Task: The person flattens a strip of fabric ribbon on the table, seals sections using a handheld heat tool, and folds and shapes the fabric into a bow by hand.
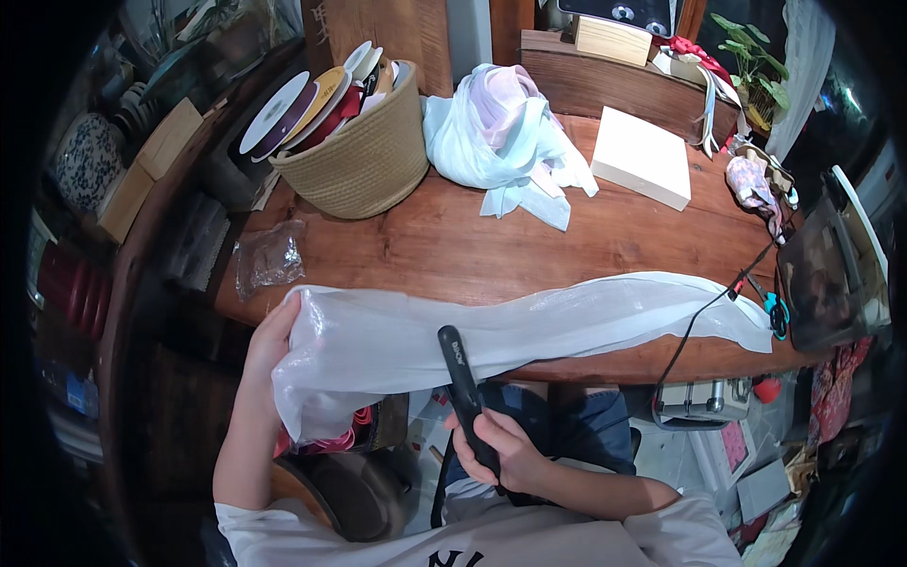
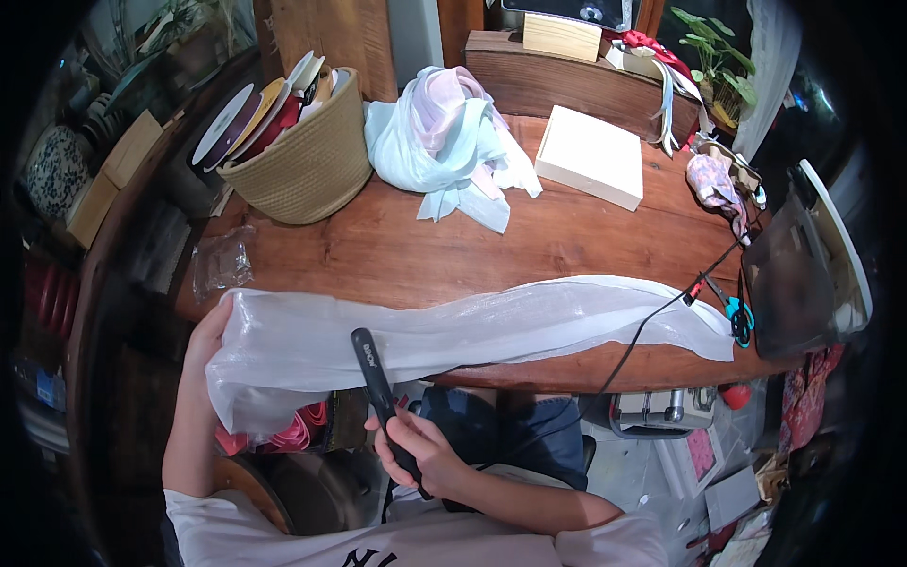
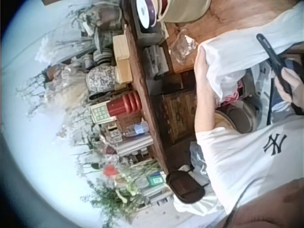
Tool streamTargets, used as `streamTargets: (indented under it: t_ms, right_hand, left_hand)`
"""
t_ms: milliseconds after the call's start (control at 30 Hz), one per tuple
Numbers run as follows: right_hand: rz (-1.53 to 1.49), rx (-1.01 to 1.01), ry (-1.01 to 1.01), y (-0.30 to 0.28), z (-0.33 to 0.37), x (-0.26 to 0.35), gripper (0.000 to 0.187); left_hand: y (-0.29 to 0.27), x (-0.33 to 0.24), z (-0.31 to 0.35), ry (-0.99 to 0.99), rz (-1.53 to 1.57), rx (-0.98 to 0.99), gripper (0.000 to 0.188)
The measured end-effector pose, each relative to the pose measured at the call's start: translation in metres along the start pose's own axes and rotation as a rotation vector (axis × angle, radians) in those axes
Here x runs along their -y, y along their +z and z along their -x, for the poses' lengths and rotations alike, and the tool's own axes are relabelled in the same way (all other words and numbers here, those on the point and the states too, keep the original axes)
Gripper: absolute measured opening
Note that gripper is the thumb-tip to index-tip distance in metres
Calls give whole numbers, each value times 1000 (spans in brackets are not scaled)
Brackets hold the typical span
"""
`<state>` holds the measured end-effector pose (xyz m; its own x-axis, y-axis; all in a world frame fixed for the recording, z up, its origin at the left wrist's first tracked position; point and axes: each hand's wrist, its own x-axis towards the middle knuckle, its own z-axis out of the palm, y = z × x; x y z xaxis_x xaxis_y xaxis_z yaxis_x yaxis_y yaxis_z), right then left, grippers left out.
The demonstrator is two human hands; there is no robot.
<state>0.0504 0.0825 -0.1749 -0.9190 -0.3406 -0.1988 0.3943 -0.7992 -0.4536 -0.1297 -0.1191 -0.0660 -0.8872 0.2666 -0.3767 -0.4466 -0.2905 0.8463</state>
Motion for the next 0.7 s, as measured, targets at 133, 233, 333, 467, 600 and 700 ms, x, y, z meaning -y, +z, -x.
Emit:
streamTargets:
  t_ms: [133,233,333,467,600,700]
  right_hand:
    - [16,36,71,-1,7,-13,30]
    - [-13,23,1,-1,13,-6,30]
    - [170,23,89,-22,30,17,30]
    - [405,-106,63,-33,69,74,28]
    - [524,-247,-328,-67,128,128,29]
    - [575,-424,-366,-79,161,148,31]
  left_hand:
    - [22,-20,7,-62,326,240,33]
    - [25,-38,-6,43,277,304,36]
    - [17,-64,-51,221,164,387,36]
    - [-15,-130,-63,1302,-489,22,37]
    - [-9,-114,-104,801,-82,257,39]
    - [28,-91,-125,486,-63,420,40]
